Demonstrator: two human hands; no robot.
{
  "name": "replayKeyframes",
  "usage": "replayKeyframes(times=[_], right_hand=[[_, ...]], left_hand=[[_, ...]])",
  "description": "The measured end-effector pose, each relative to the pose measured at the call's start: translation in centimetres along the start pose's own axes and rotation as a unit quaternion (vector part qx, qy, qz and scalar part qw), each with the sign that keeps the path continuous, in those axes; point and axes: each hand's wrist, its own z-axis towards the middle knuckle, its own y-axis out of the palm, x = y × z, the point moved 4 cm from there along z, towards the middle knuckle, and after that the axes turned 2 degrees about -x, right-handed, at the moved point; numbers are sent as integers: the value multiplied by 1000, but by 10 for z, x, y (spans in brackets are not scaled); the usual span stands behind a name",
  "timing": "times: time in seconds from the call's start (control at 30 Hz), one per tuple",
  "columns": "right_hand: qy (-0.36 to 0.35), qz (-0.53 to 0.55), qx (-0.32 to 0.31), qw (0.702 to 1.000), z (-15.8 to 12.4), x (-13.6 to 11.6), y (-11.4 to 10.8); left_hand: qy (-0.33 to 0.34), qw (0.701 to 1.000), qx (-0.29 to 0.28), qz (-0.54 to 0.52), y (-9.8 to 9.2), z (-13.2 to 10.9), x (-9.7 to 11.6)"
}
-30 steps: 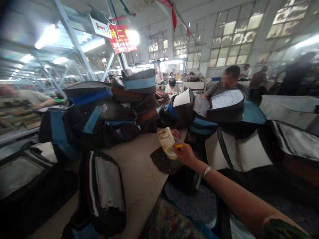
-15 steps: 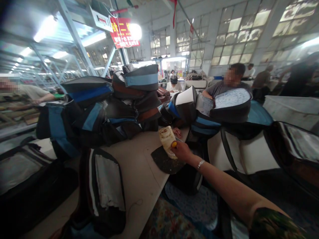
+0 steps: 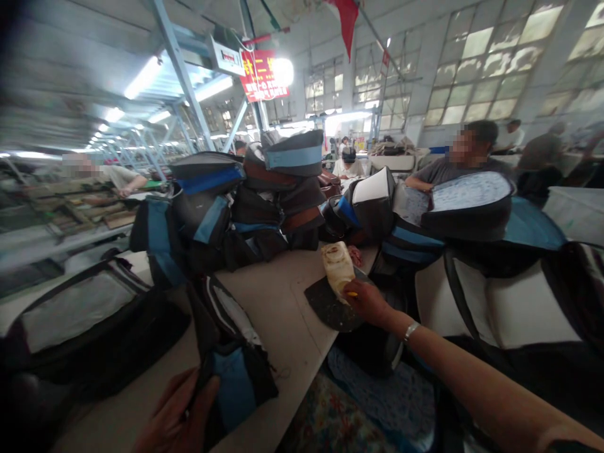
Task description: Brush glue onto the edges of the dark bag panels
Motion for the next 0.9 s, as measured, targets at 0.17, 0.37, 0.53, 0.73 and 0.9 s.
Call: replayKeyframes(times=[0.17,0.37,0.53,0.73,0.9], right_hand=[[-11,27,15,999,5,-29,-8],[-46,79,72,993,40,-151,-49],[-237,203,40,949,58,-263,-48],[-369,105,-27,923,61,-285,-26],[-382,11,-10,924,55,-280,-50]], left_hand=[[9,995,2,-100,13,7,29],[9,989,-12,-146,21,15,48],[-1,982,-24,-189,27,17,63],[-34,961,-53,-270,30,13,61],[-42,955,-69,-287,26,14,62]])
